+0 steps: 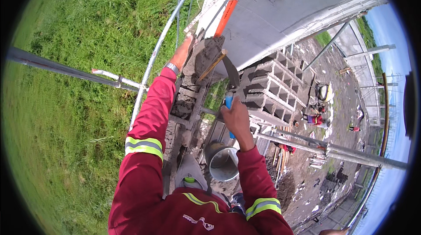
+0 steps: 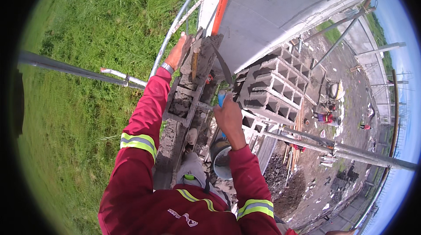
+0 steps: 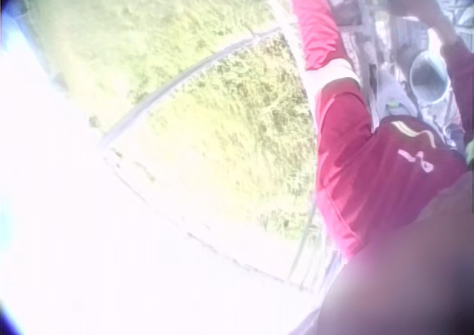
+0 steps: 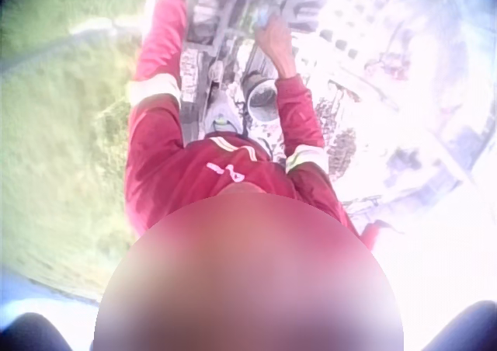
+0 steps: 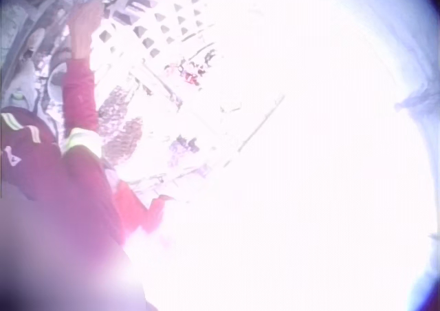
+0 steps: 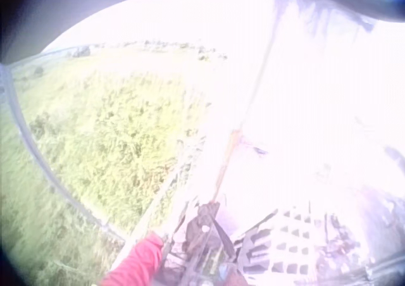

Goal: The person scoops mortar from a pile with a trowel and applies it to the top of a cinder block wall. They then pick up a cinder block, place it on the mortar bed, and tap it into position. The person repeats this process, adding mortar and placing additional blocks to extend the wall.

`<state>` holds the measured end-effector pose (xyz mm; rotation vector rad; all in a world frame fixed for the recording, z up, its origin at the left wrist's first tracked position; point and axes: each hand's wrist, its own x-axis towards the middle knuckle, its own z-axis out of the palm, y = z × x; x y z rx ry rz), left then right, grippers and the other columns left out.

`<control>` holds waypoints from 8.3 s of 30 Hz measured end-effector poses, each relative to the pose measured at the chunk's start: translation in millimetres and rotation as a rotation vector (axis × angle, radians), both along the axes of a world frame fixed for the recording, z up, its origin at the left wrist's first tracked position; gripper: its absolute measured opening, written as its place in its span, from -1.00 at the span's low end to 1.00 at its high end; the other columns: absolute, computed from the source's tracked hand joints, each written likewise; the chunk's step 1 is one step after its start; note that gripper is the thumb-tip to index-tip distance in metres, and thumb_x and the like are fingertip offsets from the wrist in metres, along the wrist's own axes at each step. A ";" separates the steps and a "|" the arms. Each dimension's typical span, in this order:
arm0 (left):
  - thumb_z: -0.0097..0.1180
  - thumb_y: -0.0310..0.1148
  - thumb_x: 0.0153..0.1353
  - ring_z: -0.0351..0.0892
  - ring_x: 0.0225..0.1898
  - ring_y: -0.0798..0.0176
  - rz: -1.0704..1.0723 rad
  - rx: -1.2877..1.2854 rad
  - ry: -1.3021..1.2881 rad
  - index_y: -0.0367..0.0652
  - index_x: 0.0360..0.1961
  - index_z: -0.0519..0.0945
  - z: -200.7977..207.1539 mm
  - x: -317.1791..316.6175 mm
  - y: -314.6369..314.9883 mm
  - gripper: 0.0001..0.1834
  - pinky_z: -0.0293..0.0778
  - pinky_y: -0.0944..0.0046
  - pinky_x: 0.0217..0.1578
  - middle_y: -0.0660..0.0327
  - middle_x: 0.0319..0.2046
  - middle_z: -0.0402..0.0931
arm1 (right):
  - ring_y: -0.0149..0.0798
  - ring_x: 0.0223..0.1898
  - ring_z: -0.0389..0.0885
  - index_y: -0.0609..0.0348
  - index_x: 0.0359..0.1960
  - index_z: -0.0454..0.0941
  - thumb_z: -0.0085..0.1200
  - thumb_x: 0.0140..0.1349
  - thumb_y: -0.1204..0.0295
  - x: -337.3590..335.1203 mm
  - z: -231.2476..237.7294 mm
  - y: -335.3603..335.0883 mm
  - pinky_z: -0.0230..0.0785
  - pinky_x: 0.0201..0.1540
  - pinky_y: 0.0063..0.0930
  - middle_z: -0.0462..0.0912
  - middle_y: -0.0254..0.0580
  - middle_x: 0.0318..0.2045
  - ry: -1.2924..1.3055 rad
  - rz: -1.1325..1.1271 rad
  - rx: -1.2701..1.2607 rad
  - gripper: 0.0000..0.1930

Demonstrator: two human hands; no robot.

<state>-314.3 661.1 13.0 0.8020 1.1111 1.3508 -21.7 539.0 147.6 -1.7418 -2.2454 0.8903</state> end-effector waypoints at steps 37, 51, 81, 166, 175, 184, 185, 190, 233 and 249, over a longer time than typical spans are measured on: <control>0.17 -0.44 0.16 0.65 -0.23 -0.13 0.156 0.043 1.419 -0.14 -0.31 0.72 35.6 72.5 -152.0 -0.88 0.58 -0.05 -0.23 0.07 -0.20 0.62 | 0.20 -0.28 0.73 0.31 -0.26 0.57 0.07 0.11 0.47 3.3 78.2 57.3 0.57 -0.20 0.05 0.69 0.23 -0.38 -0.479 0.664 0.125 -0.80; 0.39 -0.50 0.07 0.66 -0.07 -0.09 0.449 -0.077 1.033 -0.24 -0.12 0.75 42.7 34.3 -176.0 -0.70 0.55 0.11 -0.02 -0.04 -0.18 0.67 | 0.20 -0.27 0.71 0.26 -0.41 0.62 0.18 0.01 0.46 -37.2 82.7 75.1 0.52 -0.16 0.10 0.69 0.15 -0.40 -0.597 0.786 0.170 -0.87; 0.18 -0.62 0.14 0.45 0.34 0.09 0.180 -0.001 0.774 -0.24 0.47 0.26 8.3 10.8 -98.8 -0.19 0.31 0.21 0.35 -0.06 0.32 0.45 | 0.25 -0.34 0.68 0.31 -0.24 0.49 0.19 0.14 0.30 49.7 43.4 51.0 0.47 -0.26 0.08 0.65 0.24 -0.44 -0.303 0.314 0.200 -0.69; 0.07 -0.75 -0.07 0.62 -0.11 -0.19 0.327 -0.006 1.017 -0.16 -0.08 0.73 17.3 37.5 -254.1 -0.50 0.53 0.04 -0.02 -0.05 -0.20 0.60 | -0.17 -0.41 0.72 0.10 -0.55 0.60 0.19 0.03 0.52 -64.4 136.8 -19.7 0.46 -0.42 -0.26 0.63 -0.16 -0.55 -0.594 0.919 0.819 -0.95; 0.06 -0.76 -0.09 0.60 -0.10 -0.19 0.311 -0.006 1.033 -0.14 -0.08 0.74 6.5 36.7 -253.3 -0.47 0.53 0.04 -0.02 -0.04 -0.19 0.59 | -0.11 -0.43 0.72 0.09 -0.52 0.65 0.18 -0.02 0.55 -47.0 86.8 -22.5 0.49 -0.40 -0.25 0.67 -0.10 -0.53 -0.500 0.912 0.683 -0.95; 0.08 -0.75 -0.03 0.60 -0.14 -0.16 0.346 -0.003 1.019 -0.09 -0.08 0.76 1.4 36.0 -253.8 -0.50 0.53 0.06 -0.10 -0.01 -0.23 0.58 | -0.09 -0.32 0.77 0.08 -0.40 0.69 0.19 0.10 0.47 -33.2 82.1 -40.2 0.58 -0.34 -0.21 0.73 -0.06 -0.40 -0.549 0.763 0.529 -0.94; 0.09 -0.74 -0.03 0.60 -0.15 -0.15 0.359 -0.007 1.040 -0.08 -0.08 0.76 1.5 36.8 -254.6 -0.50 0.53 0.07 -0.11 0.00 -0.24 0.58 | -0.06 -0.31 0.76 0.10 -0.33 0.69 0.20 0.12 0.45 -16.1 77.6 -42.5 0.58 -0.32 -0.18 0.73 -0.02 -0.39 -0.535 0.715 0.494 -0.90; 0.11 -0.72 -0.03 0.61 -0.14 -0.15 0.378 0.051 1.141 -0.10 -0.09 0.76 -1.5 38.0 -257.1 -0.53 0.53 0.05 -0.08 0.00 -0.22 0.61 | 0.17 -0.27 0.73 0.18 -0.05 0.60 0.22 0.21 0.31 60.6 61.3 -78.6 0.55 -0.24 0.03 0.72 0.13 -0.36 -0.437 0.323 0.091 -0.68; 0.41 -0.47 0.09 0.68 -0.45 0.32 0.521 -0.421 0.401 -0.23 -0.29 0.77 -59.8 36.3 -287.0 -0.86 0.56 0.30 -0.35 0.17 -0.44 0.75 | -0.51 -0.81 0.33 0.17 -0.04 0.64 0.27 0.33 0.03 47.5 -9.6 -67.4 0.16 -0.78 -0.62 0.48 -0.40 -0.67 0.425 -0.091 -1.127 -0.56; 0.40 -0.40 0.08 0.72 -0.34 0.15 0.435 -0.371 0.743 -0.24 -0.21 0.75 -33.4 26.0 -277.4 -0.76 0.59 0.20 -0.23 0.06 -0.33 0.76 | -0.31 -0.77 0.47 0.33 -0.29 0.63 0.18 0.33 0.00 117.4 47.7 -85.5 0.27 -0.69 -0.33 0.54 -0.16 -0.68 0.202 -0.159 -0.417 -0.50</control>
